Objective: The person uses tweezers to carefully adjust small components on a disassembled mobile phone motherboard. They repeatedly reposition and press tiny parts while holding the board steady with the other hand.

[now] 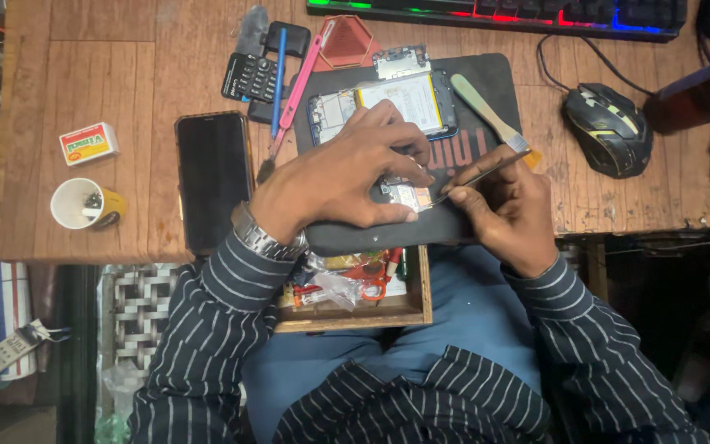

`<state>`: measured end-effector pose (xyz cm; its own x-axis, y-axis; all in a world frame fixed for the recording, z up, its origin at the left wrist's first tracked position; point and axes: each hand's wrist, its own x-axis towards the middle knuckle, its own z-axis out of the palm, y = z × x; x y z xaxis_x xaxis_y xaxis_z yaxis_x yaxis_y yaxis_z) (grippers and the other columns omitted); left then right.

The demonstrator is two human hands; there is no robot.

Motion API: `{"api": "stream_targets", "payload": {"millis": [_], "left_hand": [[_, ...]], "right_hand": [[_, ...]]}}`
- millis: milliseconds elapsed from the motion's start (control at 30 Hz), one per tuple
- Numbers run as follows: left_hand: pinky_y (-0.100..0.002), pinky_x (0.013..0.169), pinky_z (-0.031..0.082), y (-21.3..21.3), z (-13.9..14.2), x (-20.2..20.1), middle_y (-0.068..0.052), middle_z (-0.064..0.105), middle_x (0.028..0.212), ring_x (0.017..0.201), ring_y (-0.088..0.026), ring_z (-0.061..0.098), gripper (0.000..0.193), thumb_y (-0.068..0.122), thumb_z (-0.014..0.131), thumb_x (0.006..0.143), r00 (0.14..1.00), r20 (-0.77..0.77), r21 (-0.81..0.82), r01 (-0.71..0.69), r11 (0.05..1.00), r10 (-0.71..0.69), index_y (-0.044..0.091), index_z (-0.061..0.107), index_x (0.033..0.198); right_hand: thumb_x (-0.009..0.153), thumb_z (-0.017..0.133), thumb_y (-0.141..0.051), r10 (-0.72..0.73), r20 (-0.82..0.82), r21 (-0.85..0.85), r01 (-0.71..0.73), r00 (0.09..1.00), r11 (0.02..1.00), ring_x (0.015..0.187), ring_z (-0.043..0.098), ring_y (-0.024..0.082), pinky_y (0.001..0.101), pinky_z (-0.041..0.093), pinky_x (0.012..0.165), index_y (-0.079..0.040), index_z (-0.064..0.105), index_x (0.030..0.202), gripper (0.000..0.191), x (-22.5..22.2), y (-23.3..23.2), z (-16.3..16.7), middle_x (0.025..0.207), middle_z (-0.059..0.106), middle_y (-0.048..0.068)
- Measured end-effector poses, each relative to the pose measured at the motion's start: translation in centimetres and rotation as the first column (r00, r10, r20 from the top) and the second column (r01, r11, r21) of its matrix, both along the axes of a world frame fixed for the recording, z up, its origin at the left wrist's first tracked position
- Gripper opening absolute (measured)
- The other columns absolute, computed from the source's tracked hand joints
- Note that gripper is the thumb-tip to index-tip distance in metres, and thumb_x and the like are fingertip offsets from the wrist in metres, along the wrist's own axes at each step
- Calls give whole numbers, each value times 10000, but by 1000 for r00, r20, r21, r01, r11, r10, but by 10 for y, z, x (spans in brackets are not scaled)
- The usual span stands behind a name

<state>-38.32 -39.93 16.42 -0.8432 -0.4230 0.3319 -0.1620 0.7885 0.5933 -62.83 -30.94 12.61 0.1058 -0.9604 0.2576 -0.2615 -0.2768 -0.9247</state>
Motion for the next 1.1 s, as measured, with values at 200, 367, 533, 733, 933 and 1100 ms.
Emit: {"api": "stream_targets", "payload": {"millis": [200,367,533,733,933,1100], "left_hand": [[-441,1064,389,1,3,6,-30,634,1173,1149,-291,486,409,303,886,687,1000,-2,-4,-3,1000,3,116,799,1041],[-481,1080,361,2,8,11,-20,643,1188,1197,-330,452,428,321,895,667,1000,-10,-47,-22,999,22,120,800,1033],[-501,1136,315,4,11,14,-13,639,1221,1303,-339,423,391,326,893,664,999,-17,-71,-46,996,45,150,810,1003],[-515,1135,302,2,12,17,-21,638,1221,1339,-328,417,396,330,891,658,998,8,-70,-53,996,54,160,815,1007],[-511,1131,313,0,13,21,-23,622,1224,1339,-322,422,392,343,889,667,999,-2,-81,-49,996,49,167,814,1010],[-505,1139,317,1,15,23,-21,604,1203,1331,-318,429,379,349,887,665,999,-8,-75,-53,996,53,176,817,995]], "right_hand": [[957,702,39,-4,-12,15,4,1000,1000,940,720,156,288,596,863,16,605,1008,112,7,2,5,970,711,106],[953,697,43,-7,39,53,5,999,999,955,723,155,287,596,878,16,599,1012,117,11,0,9,972,721,106],[949,701,49,-21,-28,23,21,999,1000,934,728,158,289,601,854,20,607,1013,117,13,0,9,956,721,110],[950,697,50,-18,-4,13,18,1000,1000,938,722,157,289,600,860,22,599,1018,122,16,-1,8,956,715,109],[949,700,51,-13,-24,-3,13,1000,1000,931,720,154,286,595,857,22,602,1017,123,20,-3,11,959,721,111],[946,700,44,-24,-13,18,24,1000,1000,936,729,154,285,602,853,16,604,1014,121,21,-2,11,956,722,108]]}}
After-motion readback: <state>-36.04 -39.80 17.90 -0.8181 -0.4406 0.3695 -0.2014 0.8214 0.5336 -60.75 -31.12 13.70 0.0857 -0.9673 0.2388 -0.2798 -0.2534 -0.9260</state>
